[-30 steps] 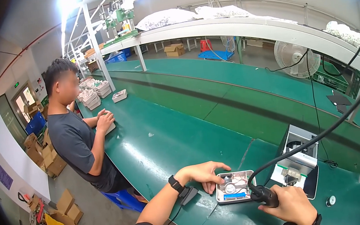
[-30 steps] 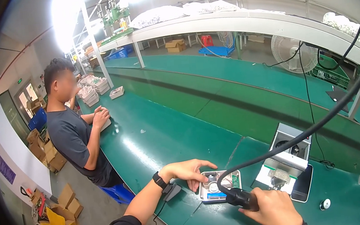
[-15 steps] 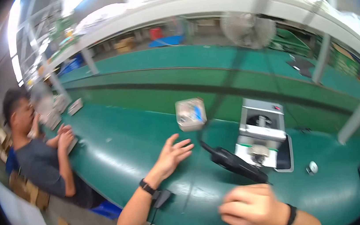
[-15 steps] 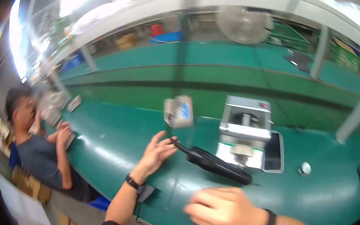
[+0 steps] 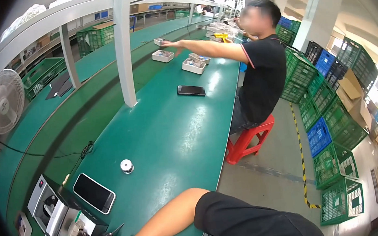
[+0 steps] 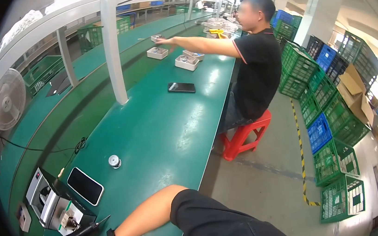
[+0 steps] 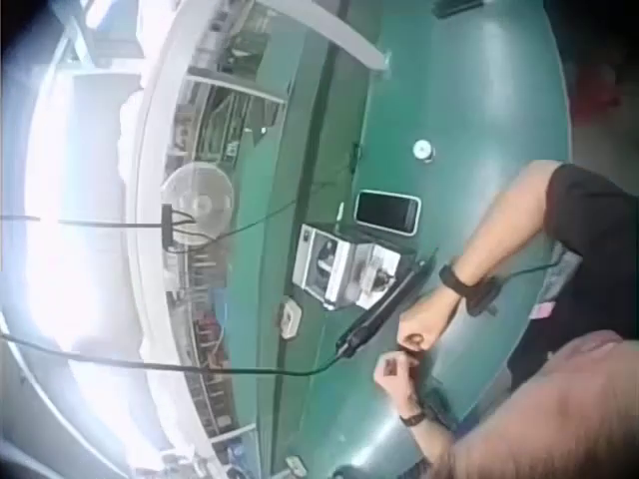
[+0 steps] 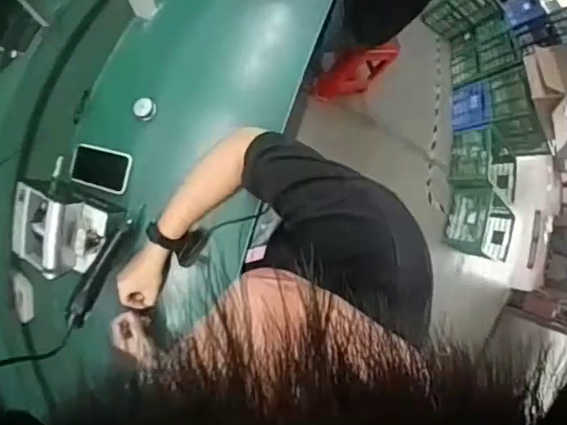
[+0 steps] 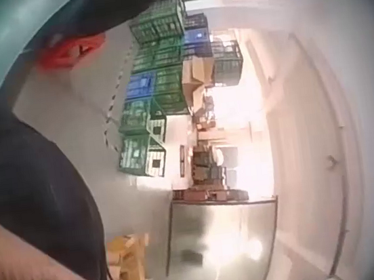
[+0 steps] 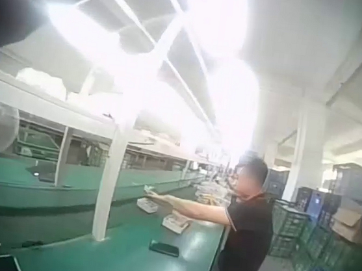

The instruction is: The person assembles electronic devices by positioning circuit boards and batteries into plastic housings and securing them with an electric screwdriver. They repeat this process for multiple units on the assembly line, occasionally picking up new components from trays.

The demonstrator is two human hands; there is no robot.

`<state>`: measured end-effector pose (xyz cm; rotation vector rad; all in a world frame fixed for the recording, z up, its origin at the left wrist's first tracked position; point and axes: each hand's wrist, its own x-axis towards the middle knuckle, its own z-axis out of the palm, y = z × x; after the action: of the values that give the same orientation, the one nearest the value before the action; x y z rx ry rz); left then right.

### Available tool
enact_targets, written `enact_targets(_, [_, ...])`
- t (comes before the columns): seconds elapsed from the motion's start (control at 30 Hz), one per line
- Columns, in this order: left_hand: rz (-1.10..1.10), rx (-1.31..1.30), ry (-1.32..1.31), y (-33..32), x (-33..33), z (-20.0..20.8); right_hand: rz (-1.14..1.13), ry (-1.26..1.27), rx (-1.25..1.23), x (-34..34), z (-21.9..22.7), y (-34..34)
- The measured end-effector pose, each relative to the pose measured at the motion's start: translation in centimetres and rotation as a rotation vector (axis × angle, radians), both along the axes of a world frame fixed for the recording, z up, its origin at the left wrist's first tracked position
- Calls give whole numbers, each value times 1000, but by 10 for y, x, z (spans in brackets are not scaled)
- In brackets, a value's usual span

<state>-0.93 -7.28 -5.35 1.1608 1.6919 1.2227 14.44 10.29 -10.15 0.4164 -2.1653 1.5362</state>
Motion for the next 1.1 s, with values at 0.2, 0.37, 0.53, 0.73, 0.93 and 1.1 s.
enact_targets(0.2, [-266, -70, 301, -2, 12, 11, -80, -129, 45, 11, 17, -4])
enact_targets(0.37, [-225, 167, 278, 2, 8, -4, -127, -198, 77, 8, 20, -5])
enact_targets(0.53, [-277, 732, 555, -9, -37, -78, -123, -139, 97, 3, 24, -12])
enact_targets(0.73, [-268, 753, 546, 15, -35, -100, -162, -160, 113, 2, 5, -7])
enact_targets(0.93, [-189, 337, 435, 10, -15, -56, -125, -143, 132, 1, 10, -7])
enact_targets(1.1, [-139, -5, 327, 13, 5, -13, -96, -98, 95, 0, 2, -5])
